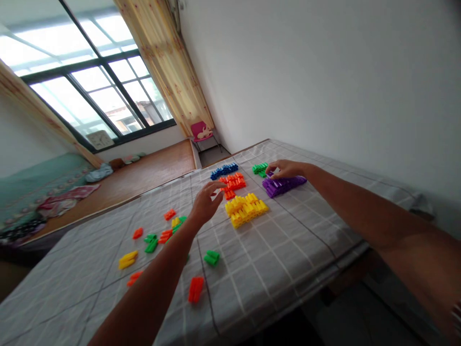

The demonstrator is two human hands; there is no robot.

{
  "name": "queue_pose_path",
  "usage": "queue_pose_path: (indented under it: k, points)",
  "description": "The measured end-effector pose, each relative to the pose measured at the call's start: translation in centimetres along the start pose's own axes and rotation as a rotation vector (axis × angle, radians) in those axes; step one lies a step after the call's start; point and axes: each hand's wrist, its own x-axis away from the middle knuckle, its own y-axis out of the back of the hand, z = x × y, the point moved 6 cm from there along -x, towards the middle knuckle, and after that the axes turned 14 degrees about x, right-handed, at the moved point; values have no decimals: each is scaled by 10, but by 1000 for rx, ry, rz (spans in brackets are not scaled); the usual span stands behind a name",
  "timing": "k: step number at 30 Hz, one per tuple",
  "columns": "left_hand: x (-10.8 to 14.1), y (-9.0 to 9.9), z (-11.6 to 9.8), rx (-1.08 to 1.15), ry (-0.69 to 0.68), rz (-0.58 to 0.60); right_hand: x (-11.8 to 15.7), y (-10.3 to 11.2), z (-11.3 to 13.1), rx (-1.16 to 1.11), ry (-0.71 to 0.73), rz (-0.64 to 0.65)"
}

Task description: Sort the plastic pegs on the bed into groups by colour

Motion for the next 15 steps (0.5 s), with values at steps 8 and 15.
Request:
queue_pose_path:
  k: [8, 15]
  points:
    - [66, 56, 30, -53, 93, -59, 0, -3, 2, -15, -54, 65]
    - [139, 147, 66, -140, 263, -310, -8, 14, 49, 28, -46, -186]
